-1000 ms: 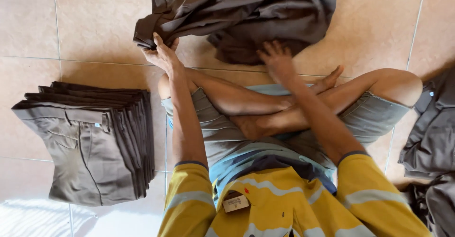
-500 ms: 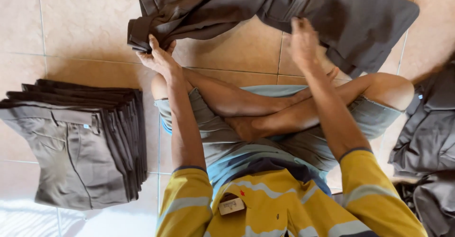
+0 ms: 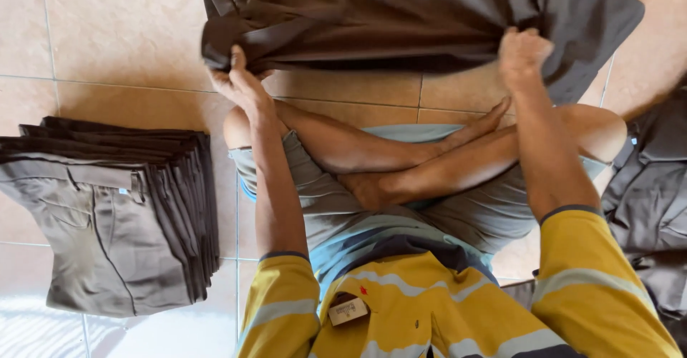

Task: Folding brown pants and stacking them neatly on the floor.

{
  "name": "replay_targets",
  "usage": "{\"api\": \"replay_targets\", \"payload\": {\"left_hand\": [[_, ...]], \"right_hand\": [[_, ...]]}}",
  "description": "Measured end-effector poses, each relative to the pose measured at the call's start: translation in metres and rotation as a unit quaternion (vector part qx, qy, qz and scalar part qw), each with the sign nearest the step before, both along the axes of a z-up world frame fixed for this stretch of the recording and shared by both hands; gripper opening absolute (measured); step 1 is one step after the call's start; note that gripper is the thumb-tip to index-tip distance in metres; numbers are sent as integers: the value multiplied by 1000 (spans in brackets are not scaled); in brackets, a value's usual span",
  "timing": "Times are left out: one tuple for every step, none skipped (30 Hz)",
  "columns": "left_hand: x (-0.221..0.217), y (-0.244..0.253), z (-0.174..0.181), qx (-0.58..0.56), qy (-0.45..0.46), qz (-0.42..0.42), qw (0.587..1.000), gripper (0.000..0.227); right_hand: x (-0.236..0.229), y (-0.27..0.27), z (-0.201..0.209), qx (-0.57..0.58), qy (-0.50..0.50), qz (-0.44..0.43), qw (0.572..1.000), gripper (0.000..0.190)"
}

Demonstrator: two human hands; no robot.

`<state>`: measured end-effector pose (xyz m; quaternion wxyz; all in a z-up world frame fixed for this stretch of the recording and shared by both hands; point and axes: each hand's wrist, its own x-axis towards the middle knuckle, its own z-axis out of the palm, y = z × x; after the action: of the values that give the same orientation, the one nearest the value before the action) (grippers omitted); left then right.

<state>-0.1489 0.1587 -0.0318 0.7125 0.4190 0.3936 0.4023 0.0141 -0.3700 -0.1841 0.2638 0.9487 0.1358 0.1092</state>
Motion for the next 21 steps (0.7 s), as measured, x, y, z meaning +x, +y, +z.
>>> {"api": "replay_targets", "payload": {"left_hand": [[0, -8, 8, 81, 26, -60, 995, 39], [2, -17, 16, 161, 51, -122, 978, 31], [1, -17, 14, 159, 50, -126, 978, 31], [2, -17, 12, 147, 55, -132, 979, 32], [2, -16, 11, 135, 60, -139, 979, 34], [3, -12, 5, 133, 58, -137, 980, 34], [4, -8, -1, 132, 67, -112, 983, 38], [2, -3, -7, 132, 80, -85, 984, 41], [3, 0, -14, 132, 82, -82, 985, 41], [4, 5, -21, 128, 112, -80, 982, 43], [6, 9, -28, 123, 142, -77, 979, 44], [6, 18, -50, 123, 147, -77, 979, 44], [7, 27, -72, 201, 154, -63, 965, 39], [12, 35, -94, 278, 156, -51, 946, 36], [11, 32, -86, 278, 158, -53, 946, 36], [12, 31, -77, 234, 150, -51, 959, 32], [13, 29, -69, 189, 141, -49, 971, 28], [14, 30, -72, 189, 141, -51, 970, 28], [15, 32, -76, 180, 144, -40, 972, 33], [14, 35, -79, 171, 147, -27, 974, 38], [14, 32, -77, 171, 147, -28, 974, 38]], "right_hand": [[0, -12, 15, -2, 126, -84, 988, 7], [0, -26, 31, -4, 246, -172, 954, 12], [-7, -27, 40, -5, 246, -176, 953, 12], [-11, -27, 49, -8, 278, -174, 945, 12], [-15, -27, 59, -11, 310, -172, 935, 17], [-18, -28, 57, -13, 308, -171, 936, 17], [-22, -29, 54, -12, 313, -148, 938, 19], [-29, -27, 49, -10, 322, -124, 938, 23], [-34, -20, 65, -11, 323, -121, 939, 23], [-39, -11, 81, -2, 363, -116, 925, 34], [-44, -3, 95, 7, 402, -112, 909, 53], [-49, 1, 101, 6, 406, -111, 907, 53], [-54, 5, 106, 34, 363, -100, 926, 58], [-57, 8, 113, 62, 315, -92, 943, 65], [-63, 12, 110, 62, 317, -93, 942, 65], [-69, 18, 108, 103, 229, -31, 967, 51], [-75, 23, 107, 141, 136, 30, 980, 42], [-82, 37, 109, 142, 136, 28, 980, 42], [-88, 51, 111, 221, 160, 69, 960, 38], [-95, 67, 114, 298, 183, 111, 930, 38], [-100, 76, 113, 298, 184, 110, 930, 38]]}}
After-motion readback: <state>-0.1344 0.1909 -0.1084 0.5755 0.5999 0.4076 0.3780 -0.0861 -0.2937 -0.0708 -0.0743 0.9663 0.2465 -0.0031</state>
